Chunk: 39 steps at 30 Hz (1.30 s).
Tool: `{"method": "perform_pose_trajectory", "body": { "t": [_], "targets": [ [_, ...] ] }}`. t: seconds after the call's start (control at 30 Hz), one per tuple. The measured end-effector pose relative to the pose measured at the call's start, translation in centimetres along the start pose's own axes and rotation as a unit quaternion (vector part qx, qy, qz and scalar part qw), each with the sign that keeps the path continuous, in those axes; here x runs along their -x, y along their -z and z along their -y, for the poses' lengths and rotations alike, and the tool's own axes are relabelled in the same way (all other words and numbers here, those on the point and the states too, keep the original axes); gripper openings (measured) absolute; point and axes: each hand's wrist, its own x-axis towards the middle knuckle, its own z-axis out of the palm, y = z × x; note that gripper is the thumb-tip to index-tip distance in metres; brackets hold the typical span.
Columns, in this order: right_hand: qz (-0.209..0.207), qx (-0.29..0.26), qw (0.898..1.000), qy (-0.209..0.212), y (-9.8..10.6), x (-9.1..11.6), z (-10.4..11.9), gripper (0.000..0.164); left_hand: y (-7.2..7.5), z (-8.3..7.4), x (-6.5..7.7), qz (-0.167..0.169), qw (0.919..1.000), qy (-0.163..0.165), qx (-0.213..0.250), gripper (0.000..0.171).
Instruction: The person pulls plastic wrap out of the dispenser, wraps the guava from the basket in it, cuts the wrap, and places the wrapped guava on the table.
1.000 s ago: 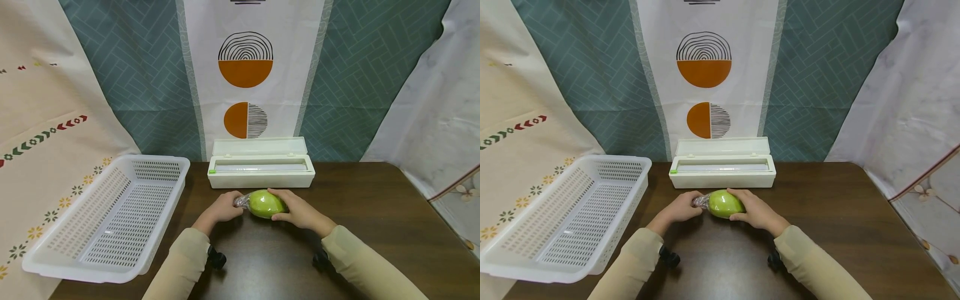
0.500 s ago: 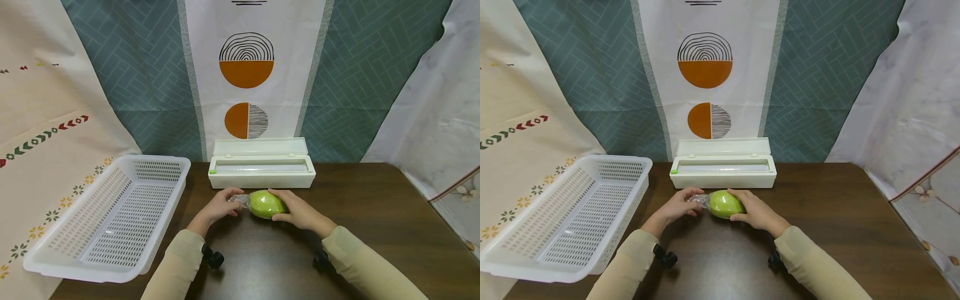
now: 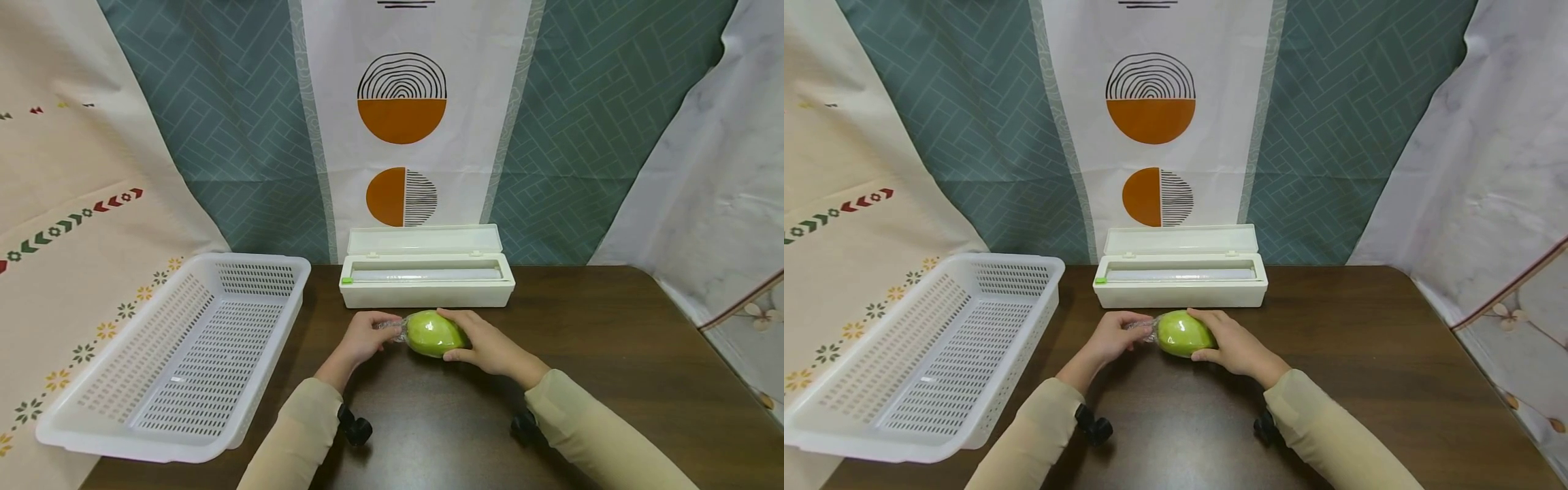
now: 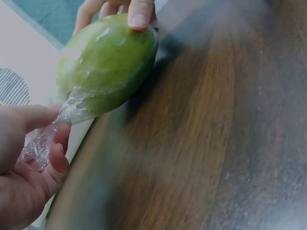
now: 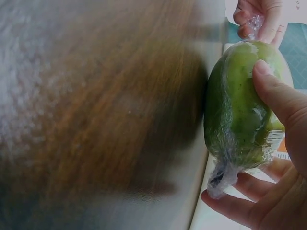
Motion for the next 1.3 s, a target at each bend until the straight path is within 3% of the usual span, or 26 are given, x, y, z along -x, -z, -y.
{"method": "perform_pose_trajectory", "body": {
  "t": [0.23, 0.33, 0.4, 0.47, 0.53, 0.7, 0.83, 1.17, 1.3],
  "targets": [
    [0.001, -0.002, 1.000, 0.001, -0.1, 0.0, 0.0, 0.078, -0.8, 0.0, 0.1, -0.022, 0.9996, -0.014, -0.012, 0.012],
    [0.002, -0.001, 1.000, -0.002, 0.0, 0.0, 0.0, 0.078, -1.0, -0.2, 0.3, -0.031, 0.9953, -0.064, -0.066, 0.015],
    [0.001, -0.001, 1.000, -0.002, 0.0, 0.0, 0.0, 0.078, -1.1, -0.3, 0.5, -0.036, 0.9851, -0.114, -0.123, 0.016],
    [0.000, -0.001, 1.000, -0.002, 0.0, 0.0, 0.0, 0.078, -1.0, -0.6, 0.8, -0.040, 0.9687, -0.162, -0.184, 0.017],
    [0.000, -0.002, 1.000, -0.002, 0.1, 0.0, 0.0, 0.078, -0.9, -0.7, 1.0, -0.034, 0.9583, -0.182, -0.217, 0.018],
    [0.002, 0.000, 1.000, -0.003, 0.2, 0.0, 0.0, 0.078, -0.2, -1.2, 1.3, 0.012, 0.9544, -0.173, -0.243, 0.033],
    [0.002, -0.002, 1.000, -0.004, 0.2, 0.0, 0.1, 0.078, 0.1, -1.4, 1.1, 0.034, 0.9461, -0.176, -0.270, 0.033],
    [0.003, -0.005, 1.000, -0.001, -0.1, 0.0, -0.1, 0.078, -0.4, -1.0, 0.7, 0.016, 0.9430, -0.203, -0.263, 0.018],
    [0.003, -0.004, 1.000, 0.000, -0.1, 0.0, -0.2, 0.079, -0.7, -1.0, 0.6, 0.005, 0.9506, -0.185, -0.249, 0.014]
  ]
}}
